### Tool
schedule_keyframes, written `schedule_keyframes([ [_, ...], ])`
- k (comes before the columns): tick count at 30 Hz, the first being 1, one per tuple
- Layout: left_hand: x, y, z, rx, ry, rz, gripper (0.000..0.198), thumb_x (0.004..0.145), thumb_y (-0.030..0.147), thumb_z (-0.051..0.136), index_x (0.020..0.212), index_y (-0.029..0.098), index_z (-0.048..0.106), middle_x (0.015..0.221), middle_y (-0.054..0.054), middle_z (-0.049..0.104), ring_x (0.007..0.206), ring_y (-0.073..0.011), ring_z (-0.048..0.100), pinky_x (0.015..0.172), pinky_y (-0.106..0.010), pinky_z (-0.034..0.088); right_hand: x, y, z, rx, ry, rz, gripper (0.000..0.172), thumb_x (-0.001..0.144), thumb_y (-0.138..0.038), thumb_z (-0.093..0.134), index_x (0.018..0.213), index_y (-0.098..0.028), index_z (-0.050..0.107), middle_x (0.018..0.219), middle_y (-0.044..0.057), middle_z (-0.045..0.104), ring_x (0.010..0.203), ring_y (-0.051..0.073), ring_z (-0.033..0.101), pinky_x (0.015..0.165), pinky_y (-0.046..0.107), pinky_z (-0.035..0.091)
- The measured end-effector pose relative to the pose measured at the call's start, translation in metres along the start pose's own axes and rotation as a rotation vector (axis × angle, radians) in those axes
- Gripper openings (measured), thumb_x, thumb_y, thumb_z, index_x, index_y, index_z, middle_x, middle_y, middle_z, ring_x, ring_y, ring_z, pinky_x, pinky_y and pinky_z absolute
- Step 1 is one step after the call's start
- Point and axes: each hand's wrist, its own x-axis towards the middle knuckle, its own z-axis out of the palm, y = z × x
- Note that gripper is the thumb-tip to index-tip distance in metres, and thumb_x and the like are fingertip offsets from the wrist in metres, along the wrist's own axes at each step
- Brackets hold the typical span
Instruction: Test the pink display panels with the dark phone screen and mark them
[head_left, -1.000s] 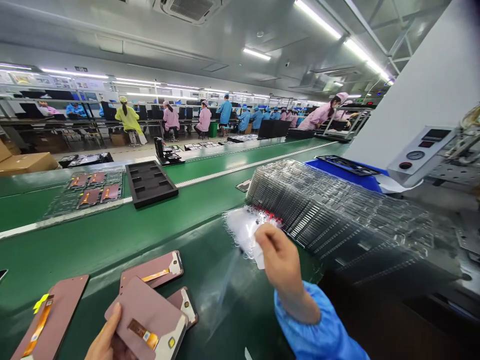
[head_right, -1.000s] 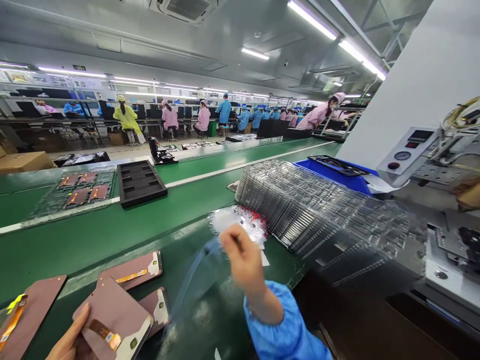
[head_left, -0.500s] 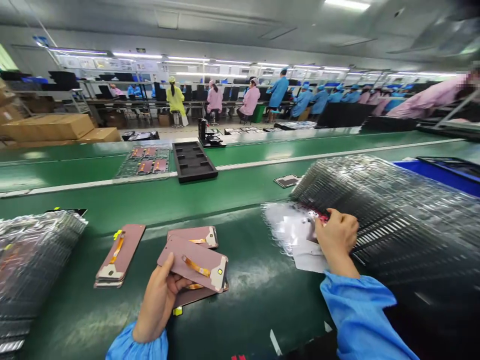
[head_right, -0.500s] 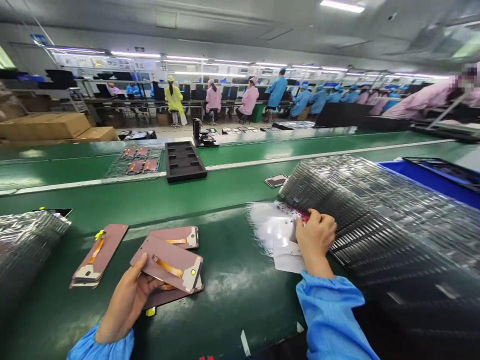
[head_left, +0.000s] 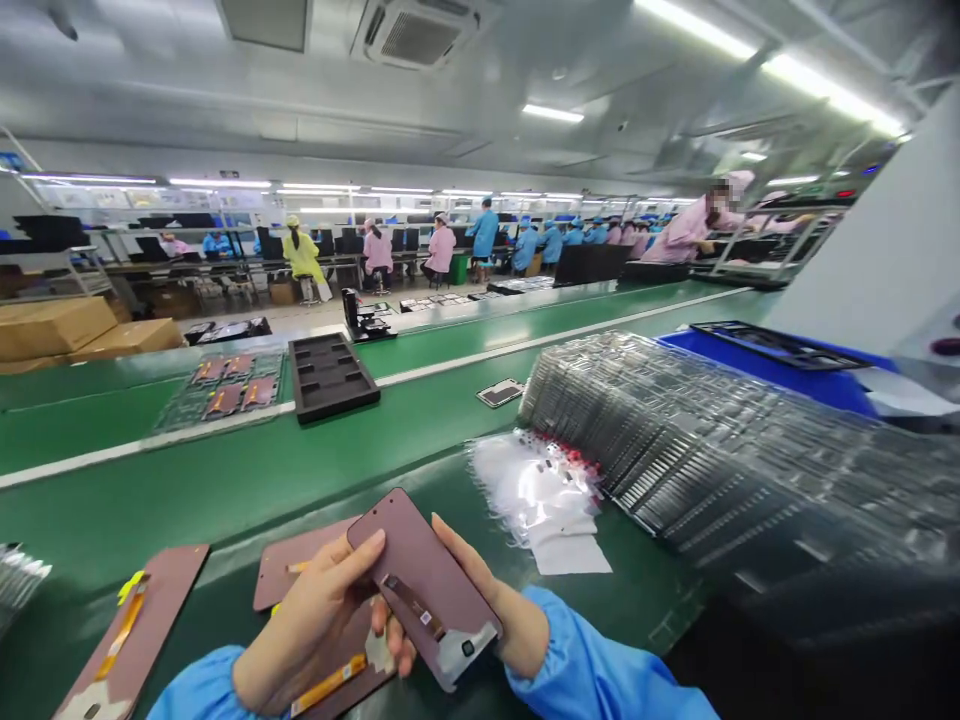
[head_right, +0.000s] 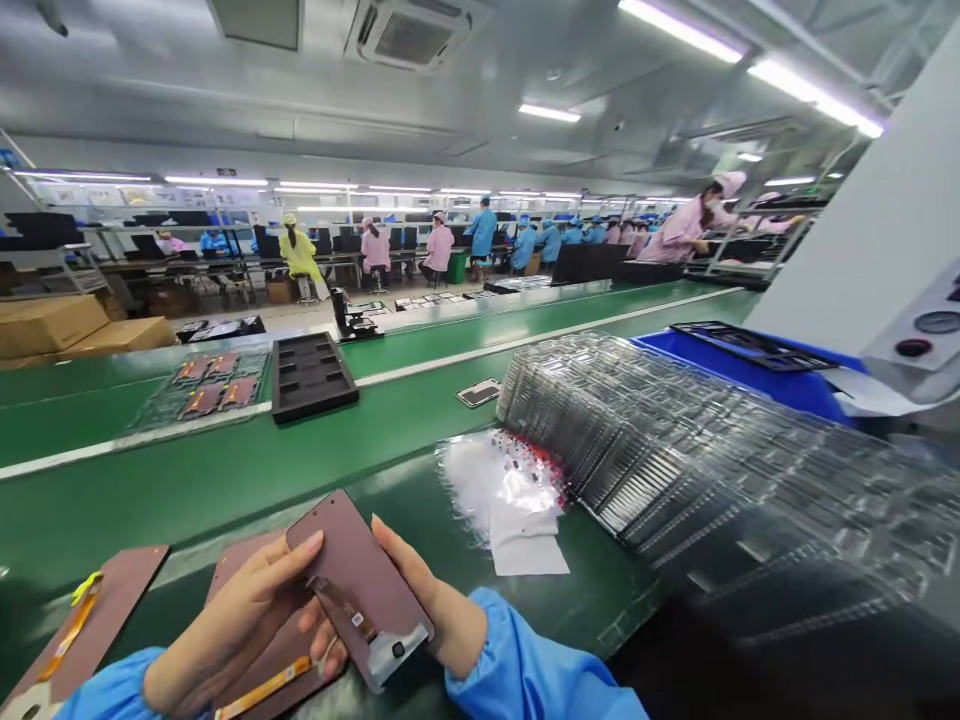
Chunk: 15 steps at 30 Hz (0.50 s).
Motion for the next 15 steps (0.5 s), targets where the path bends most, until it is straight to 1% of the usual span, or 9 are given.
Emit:
schedule_keyframes([
  [1,0.013,0.007,0.001,0.059,-0.049,-0.006,0.043,0.078,0.055,0.065,0.077,0.013,0.068,0.049,-0.003,0.057,0.048,-0.0212,0.060,0.051,-0.032,0.050,-0.002,-0.004,-0.005,0.113,-0.037,-0.005,0.099,0.074,-0.091,0.025,0.112,-0.006,0.061,0.079,0.010,0.070,0.067,0.021,0.066,0.065,0.032,0.050],
  [2,0.030,0.013,0.000,0.119,-0.069,0.003,0.046,0.079,0.059,0.062,0.082,0.013,0.069,0.056,-0.005,0.061,0.055,-0.0228,0.063,0.056,-0.033,0.052,-0.005,-0.009,-0.011,0.182,-0.033,-0.032,0.099,0.073,-0.090,0.029,0.112,-0.006,0.061,0.075,0.008,0.069,0.065,0.020,0.066,0.062,0.030,0.050],
  [3,0.049,0.020,-0.003,0.185,-0.053,0.026,0.048,0.080,0.061,0.059,0.089,0.014,0.068,0.069,-0.008,0.067,0.067,-0.0236,0.067,0.063,-0.033,0.053,-0.008,-0.015,-0.017,0.225,-0.007,-0.076,0.096,0.072,-0.089,0.034,0.112,-0.006,0.061,0.073,0.007,0.068,0.063,0.019,0.065,0.060,0.029,0.049],
  [5,0.095,0.031,-0.011,0.359,0.073,0.111,0.053,0.082,0.063,0.054,0.102,0.016,0.066,0.102,-0.012,0.070,0.090,-0.0235,0.067,0.075,-0.032,0.053,-0.012,-0.025,-0.030,0.285,0.051,-0.180,0.091,0.072,-0.086,0.042,0.113,-0.008,0.061,0.080,0.007,0.070,0.065,0.018,0.064,0.058,0.028,0.048],
  [7,0.149,0.038,-0.017,0.669,0.144,0.148,0.056,0.082,0.063,0.051,0.111,0.016,0.061,0.119,-0.014,0.065,0.100,-0.0243,0.066,0.076,-0.032,0.053,-0.014,-0.032,-0.040,0.329,0.103,-0.266,0.086,0.071,-0.083,0.047,0.115,-0.011,0.061,0.099,0.010,0.071,0.068,0.017,0.063,0.059,0.028,0.048],
  [9,0.204,0.041,-0.017,0.848,0.174,0.171,0.054,0.080,0.057,0.055,0.111,0.013,0.060,0.119,-0.018,0.064,0.100,-0.0283,0.065,0.075,-0.035,0.052,-0.015,-0.036,-0.047,0.359,0.140,-0.318,0.085,0.067,-0.083,0.052,0.115,-0.013,0.062,0.113,0.012,0.069,0.074,0.017,0.063,0.062,0.029,0.049],
  [10,0.231,0.041,-0.015,0.920,0.184,0.190,0.052,0.079,0.053,0.057,0.110,0.011,0.059,0.117,-0.019,0.064,0.101,-0.0301,0.065,0.078,-0.038,0.051,-0.016,-0.038,-0.050,0.361,0.153,-0.328,0.087,0.065,-0.083,0.054,0.115,-0.013,0.063,0.117,0.012,0.067,0.078,0.017,0.063,0.064,0.031,0.049],
  [12,0.280,0.039,-0.006,1.041,0.199,0.239,0.050,0.075,0.043,0.062,0.111,0.009,0.058,0.116,-0.021,0.064,0.107,-0.0328,0.061,0.089,-0.042,0.047,-0.019,-0.042,-0.057,0.352,0.154,-0.331,0.092,0.058,-0.084,0.059,0.114,-0.012,0.064,0.120,0.012,0.066,0.084,0.019,0.063,0.068,0.031,0.050],
  [15,0.345,0.035,0.013,1.202,0.208,0.317,0.057,0.073,0.035,0.064,0.121,0.007,0.053,0.128,-0.024,0.056,0.120,-0.0343,0.053,0.101,-0.043,0.039,-0.023,-0.046,-0.070,0.317,0.150,-0.327,0.098,0.053,-0.088,0.057,0.114,-0.013,0.066,0.127,0.013,0.062,0.091,0.021,0.063,0.069,0.030,0.049],
])
